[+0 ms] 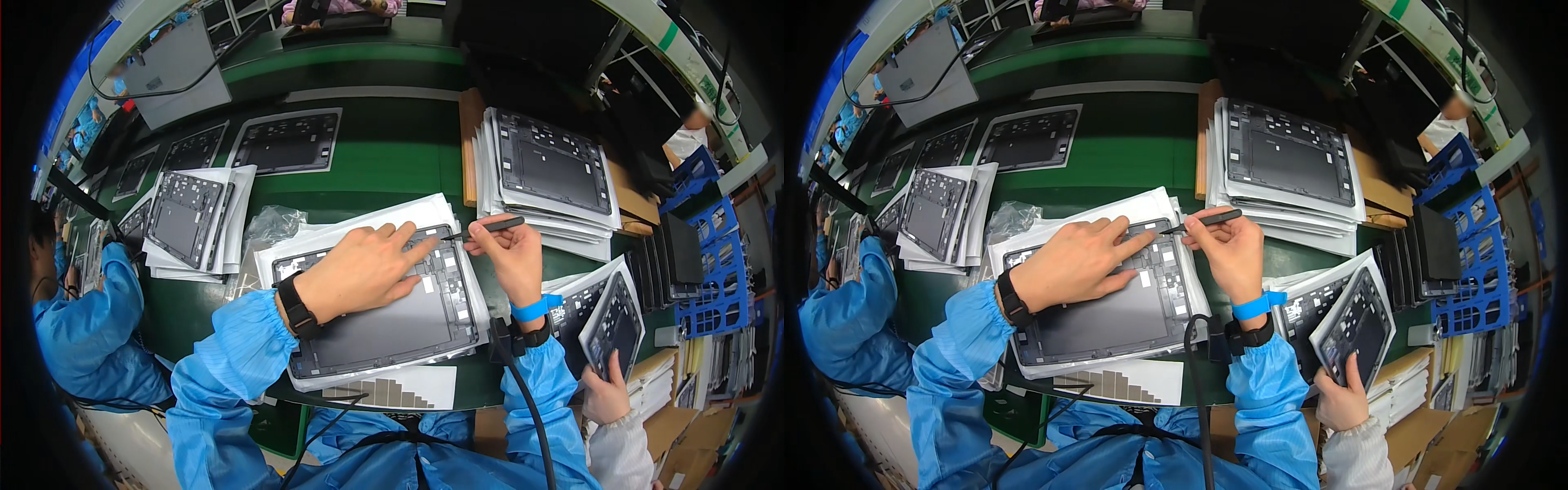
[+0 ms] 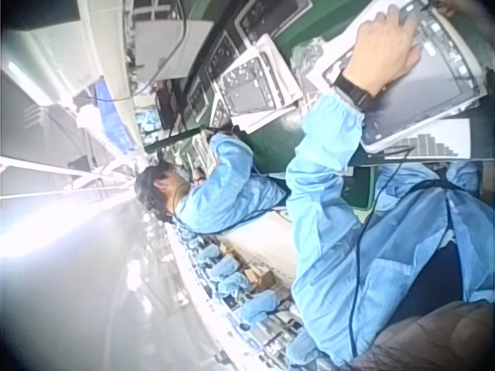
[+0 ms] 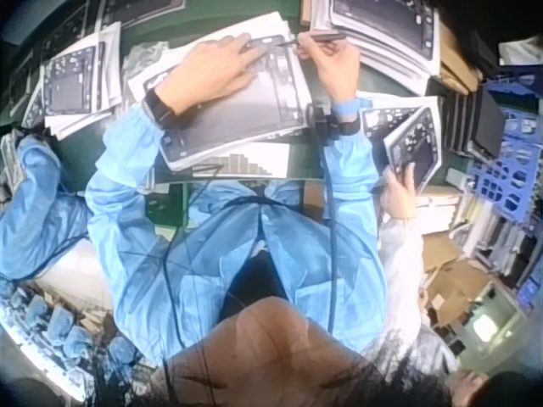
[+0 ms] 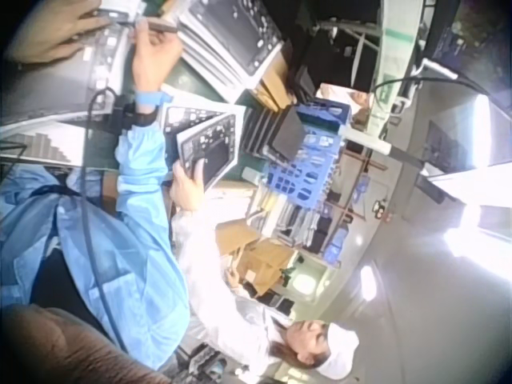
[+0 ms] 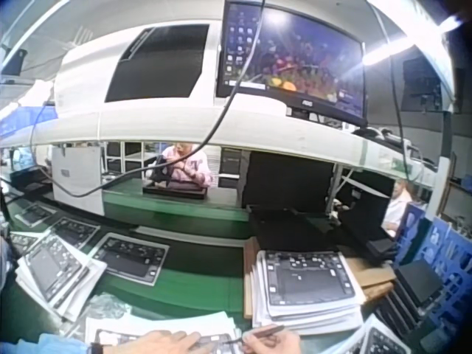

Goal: Assembling electronic tablet components on a factory production line.

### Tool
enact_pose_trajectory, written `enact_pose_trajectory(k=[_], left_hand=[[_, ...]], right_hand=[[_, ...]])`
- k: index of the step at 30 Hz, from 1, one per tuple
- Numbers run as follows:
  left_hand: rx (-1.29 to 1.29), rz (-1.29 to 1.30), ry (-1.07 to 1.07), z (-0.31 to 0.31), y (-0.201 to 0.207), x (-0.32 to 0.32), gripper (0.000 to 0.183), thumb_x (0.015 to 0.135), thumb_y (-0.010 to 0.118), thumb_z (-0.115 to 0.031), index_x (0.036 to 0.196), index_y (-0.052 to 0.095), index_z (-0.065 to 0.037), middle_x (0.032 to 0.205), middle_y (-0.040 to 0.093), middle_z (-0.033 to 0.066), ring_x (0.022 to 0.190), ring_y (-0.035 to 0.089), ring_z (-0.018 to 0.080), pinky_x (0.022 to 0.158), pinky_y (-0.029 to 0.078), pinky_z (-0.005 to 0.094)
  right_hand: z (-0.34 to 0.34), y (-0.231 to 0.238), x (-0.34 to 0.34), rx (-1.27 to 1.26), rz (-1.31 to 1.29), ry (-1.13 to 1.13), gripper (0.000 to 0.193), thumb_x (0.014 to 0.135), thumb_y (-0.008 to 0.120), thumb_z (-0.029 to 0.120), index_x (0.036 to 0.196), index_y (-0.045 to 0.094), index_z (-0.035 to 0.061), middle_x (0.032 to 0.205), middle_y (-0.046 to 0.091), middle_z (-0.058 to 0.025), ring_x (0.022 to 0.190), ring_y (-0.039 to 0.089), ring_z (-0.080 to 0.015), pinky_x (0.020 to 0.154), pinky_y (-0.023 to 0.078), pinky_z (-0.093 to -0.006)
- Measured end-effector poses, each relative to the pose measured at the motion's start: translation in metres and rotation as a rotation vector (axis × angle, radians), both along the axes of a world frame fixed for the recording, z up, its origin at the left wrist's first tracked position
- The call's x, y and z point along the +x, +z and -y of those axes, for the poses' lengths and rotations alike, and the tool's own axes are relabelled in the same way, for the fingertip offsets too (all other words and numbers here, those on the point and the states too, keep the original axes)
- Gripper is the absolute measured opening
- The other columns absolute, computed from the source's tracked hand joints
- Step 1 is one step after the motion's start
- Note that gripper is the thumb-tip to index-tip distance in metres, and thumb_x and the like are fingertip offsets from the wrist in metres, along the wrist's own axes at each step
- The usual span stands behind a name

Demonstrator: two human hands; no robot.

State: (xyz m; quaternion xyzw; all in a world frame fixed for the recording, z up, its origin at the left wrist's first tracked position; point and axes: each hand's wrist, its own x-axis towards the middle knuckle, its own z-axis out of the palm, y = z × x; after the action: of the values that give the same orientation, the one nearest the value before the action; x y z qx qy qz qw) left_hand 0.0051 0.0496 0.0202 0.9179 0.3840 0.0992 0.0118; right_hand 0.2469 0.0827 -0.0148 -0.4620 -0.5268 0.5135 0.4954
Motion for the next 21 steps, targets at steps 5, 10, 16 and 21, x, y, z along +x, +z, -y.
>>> enact_pose_trajectory(k=[5, 10, 16, 21], left_hand=[[0.02, -0.019, -0.001, -0.003, -0.004, 0.0, 0.051, 0.088, 0.067, -0.032, 0.133, 0.059, -0.01, 0.099, 0.059, 0.011, 0.087, 0.066, 0.0254, 0.069, 0.056, 0.0383], [0.076, -0.053, -0.037, -0.01, -0.004, 0.007, 0.047, 0.088, 0.067, -0.033, 0.128, 0.062, -0.009, 0.097, 0.061, 0.0094, 0.086, 0.066, 0.0243, 0.068, 0.055, 0.037], [0.091, -0.057, -0.063, -0.011, -0.007, 0.01, 0.044, 0.09, 0.066, -0.03, 0.126, 0.063, -0.006, 0.097, 0.062, 0.0104, 0.084, 0.067, 0.0246, 0.069, 0.056, 0.0373], [0.062, 0.007, -0.022, -0.005, -0.005, 0.009, 0.046, 0.09, 0.065, -0.03, 0.129, 0.062, -0.006, 0.096, 0.062, 0.0114, 0.083, 0.068, 0.0258, 0.067, 0.057, 0.0384]], right_hand=[[0.001, 0.0, -0.005, 0.027, 0.039, 0.0, 0.016, 0.09, 0.075, 0.006, 0.098, 0.067, -0.0051, 0.084, 0.072, -0.0107, 0.075, 0.073, -0.016, 0.067, 0.059, -0.0243], [0.003, 0.002, -0.003, 0.1, 0.144, -0.048, 0.017, 0.091, 0.075, 0.009, 0.099, 0.068, -0.0033, 0.084, 0.072, -0.0086, 0.075, 0.073, -0.0147, 0.068, 0.057, -0.0234], [0.006, 0.023, 0.007, 0.214, 0.179, -0.229, 0.018, 0.091, 0.075, 0.013, 0.096, 0.067, -0.0025, 0.084, 0.072, -0.0081, 0.075, 0.072, -0.0146, 0.068, 0.055, -0.0238], [0.034, 0.023, 0.025, 0.232, 0.224, -0.287, 0.017, 0.092, 0.074, 0.013, 0.096, 0.067, -0.0017, 0.083, 0.072, -0.0079, 0.074, 0.071, -0.0145, 0.069, 0.054, -0.0239]])
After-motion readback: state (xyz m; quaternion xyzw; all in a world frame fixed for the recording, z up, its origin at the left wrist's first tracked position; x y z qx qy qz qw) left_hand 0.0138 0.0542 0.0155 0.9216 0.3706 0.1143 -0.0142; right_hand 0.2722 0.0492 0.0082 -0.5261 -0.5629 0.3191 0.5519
